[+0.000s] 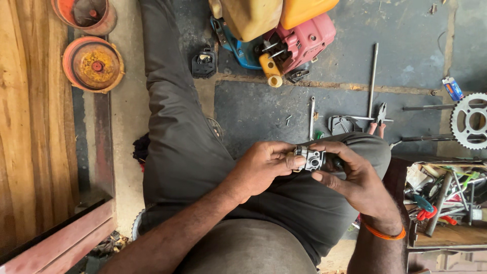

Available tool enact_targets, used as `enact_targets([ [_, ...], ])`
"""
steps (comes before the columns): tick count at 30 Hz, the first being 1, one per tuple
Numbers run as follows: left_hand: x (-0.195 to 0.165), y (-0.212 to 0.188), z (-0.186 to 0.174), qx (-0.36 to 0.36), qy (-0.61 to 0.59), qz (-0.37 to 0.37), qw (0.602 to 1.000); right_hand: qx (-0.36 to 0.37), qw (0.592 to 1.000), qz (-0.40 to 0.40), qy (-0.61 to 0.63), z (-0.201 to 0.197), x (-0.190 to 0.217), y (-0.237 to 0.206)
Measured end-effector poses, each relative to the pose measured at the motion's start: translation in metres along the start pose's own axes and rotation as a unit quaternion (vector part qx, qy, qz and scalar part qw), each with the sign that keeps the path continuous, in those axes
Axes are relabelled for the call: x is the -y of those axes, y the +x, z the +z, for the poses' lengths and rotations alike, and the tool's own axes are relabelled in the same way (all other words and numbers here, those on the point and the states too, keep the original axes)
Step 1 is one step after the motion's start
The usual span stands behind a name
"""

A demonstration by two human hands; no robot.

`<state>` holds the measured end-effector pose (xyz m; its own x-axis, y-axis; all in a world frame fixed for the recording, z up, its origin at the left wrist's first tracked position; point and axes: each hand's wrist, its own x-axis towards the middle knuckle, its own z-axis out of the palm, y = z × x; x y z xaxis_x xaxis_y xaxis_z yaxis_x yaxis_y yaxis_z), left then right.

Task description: The person sits on the floor of a repair workshop servicing the carburetor of a small engine. They use a screwdriver to loosen and tighten screws on the carburetor, handle small screws and metal fittings, turn the carburetor over, and work on its parts while holding it in their lap.

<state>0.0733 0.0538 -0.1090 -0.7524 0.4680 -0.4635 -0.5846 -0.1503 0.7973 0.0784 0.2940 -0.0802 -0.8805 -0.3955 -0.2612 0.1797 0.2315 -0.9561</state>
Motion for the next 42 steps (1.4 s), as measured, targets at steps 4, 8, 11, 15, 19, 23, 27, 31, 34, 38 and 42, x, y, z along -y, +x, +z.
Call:
enact_targets([
  [4,-0.002,0.0,0.002,0.005,0.01,0.027,1.0,0.004,1.0,-0.008,0.003,-0.001,0.003,0.0],
  [8,-0.009,-0.003,0.003,-0.006,0.07,0.051,0.996,0.008,1.0,0.005,0.011,-0.001,0.005,-0.001],
  [11,-0.016,-0.007,0.005,-0.015,0.103,0.082,0.991,0.002,1.0,-0.009,0.018,-0.001,0.006,-0.001],
  [15,-0.022,-0.012,0.012,-0.034,0.115,0.092,0.988,-0.021,1.0,0.002,0.015,0.001,0.01,-0.003],
  [19,-0.026,-0.014,0.014,-0.033,0.109,0.091,0.989,-0.038,0.999,0.011,0.027,0.005,0.016,-0.008],
  [23,-0.027,-0.015,0.014,-0.024,0.104,0.1,0.989,-0.05,0.999,-0.008,-0.015,0.009,0.022,-0.013],
  [27,-0.026,-0.017,0.015,-0.019,0.094,0.106,0.99,-0.059,0.996,-0.031,-0.052,0.013,0.029,-0.012],
  [31,-0.021,-0.011,0.014,-0.027,0.046,0.096,0.994,-0.088,0.985,-0.088,-0.121,0.022,0.037,-0.008],
  [34,-0.014,-0.007,0.01,-0.017,0.033,0.094,0.995,-0.092,0.981,-0.072,-0.155,0.026,0.044,-0.005],
  [38,-0.004,-0.003,0.004,-0.037,0.06,0.077,0.995,-0.064,0.982,-0.034,-0.176,0.027,0.049,-0.001],
  [42,0.004,0.003,0.001,-0.063,-0.016,0.027,0.998,-0.105,0.977,-0.026,-0.186,0.034,0.041,0.004],
])
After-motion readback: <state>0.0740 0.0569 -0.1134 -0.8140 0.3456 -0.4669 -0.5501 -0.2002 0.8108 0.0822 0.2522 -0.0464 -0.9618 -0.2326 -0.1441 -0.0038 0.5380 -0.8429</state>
